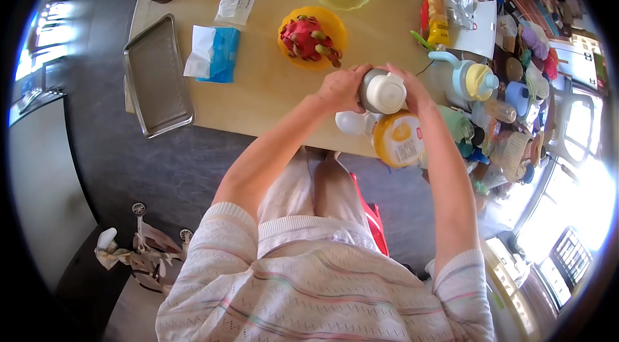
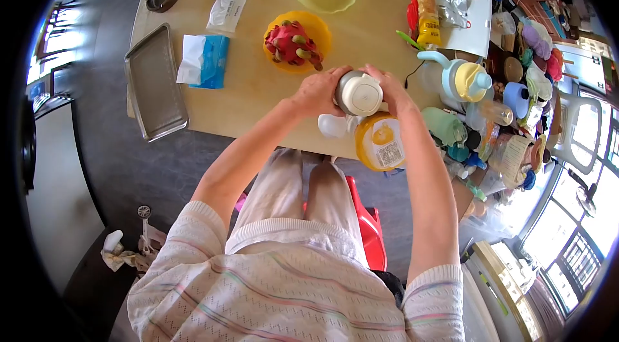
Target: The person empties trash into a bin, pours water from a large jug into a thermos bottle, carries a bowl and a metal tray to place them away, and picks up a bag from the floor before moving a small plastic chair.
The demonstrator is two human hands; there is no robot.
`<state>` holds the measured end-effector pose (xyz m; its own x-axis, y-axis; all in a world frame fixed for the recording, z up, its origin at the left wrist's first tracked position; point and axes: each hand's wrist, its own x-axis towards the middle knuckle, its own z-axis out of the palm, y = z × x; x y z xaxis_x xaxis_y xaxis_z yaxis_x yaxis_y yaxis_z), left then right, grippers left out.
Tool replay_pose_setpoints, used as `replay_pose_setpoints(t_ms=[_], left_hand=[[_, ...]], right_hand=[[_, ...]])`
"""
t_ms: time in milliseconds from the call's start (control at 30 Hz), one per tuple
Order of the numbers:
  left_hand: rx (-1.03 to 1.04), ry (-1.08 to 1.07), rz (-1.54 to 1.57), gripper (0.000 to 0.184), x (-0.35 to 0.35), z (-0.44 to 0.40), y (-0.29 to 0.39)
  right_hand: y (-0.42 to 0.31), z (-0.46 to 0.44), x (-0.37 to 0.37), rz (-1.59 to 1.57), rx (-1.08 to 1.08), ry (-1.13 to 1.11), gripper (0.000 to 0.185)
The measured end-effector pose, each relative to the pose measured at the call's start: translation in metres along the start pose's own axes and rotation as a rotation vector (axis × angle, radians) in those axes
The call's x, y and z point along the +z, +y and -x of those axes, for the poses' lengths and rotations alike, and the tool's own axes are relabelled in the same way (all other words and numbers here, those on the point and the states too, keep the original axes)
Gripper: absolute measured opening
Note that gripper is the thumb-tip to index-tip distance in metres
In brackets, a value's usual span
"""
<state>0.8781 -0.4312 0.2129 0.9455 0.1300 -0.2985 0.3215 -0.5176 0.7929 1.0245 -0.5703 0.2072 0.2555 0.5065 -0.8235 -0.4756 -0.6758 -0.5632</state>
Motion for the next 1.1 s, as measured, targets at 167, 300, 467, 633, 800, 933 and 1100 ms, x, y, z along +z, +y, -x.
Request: replay_pose_setpoints(t_ms=[167,300,467,633,800,933,1100], left_hand=[[-0.026,0.071,0.002,0.085,-0.005,0.014,-0.009],[-0.063,0.105,0.024,0.088,-0.009,0.022,-0.011],[-0.028,0.158,0.013,0.084,-0.003,0.023,-0.017],[-0.038,0.165,0.011,0.078,-0.005,0.029,-0.018],[-0.288,0.074,-0.007,0.08,0.029,0.066,-0.059],[-0.226,0.071,0.029,0.077,0.068,0.089,-0.06],[-0.188,0.157,0.083,0.069,0.089,0.074,-0.051]], right_hand=[[-0.01,-0.004,0.022,0.137,-0.073,0.023,0.054],[-0.021,-0.003,0.036,0.166,-0.097,0.018,0.052],[-0.02,0.013,0.04,0.105,-0.119,0.103,0.044],[0.008,0.066,0.032,0.763,-0.477,0.632,0.022],[0.037,0.153,0.095,0.487,-0.604,0.522,0.027],[0.068,0.125,0.129,0.513,-0.43,0.402,0.054],[0.092,0.064,0.136,0.667,-0.396,0.525,0.071]])
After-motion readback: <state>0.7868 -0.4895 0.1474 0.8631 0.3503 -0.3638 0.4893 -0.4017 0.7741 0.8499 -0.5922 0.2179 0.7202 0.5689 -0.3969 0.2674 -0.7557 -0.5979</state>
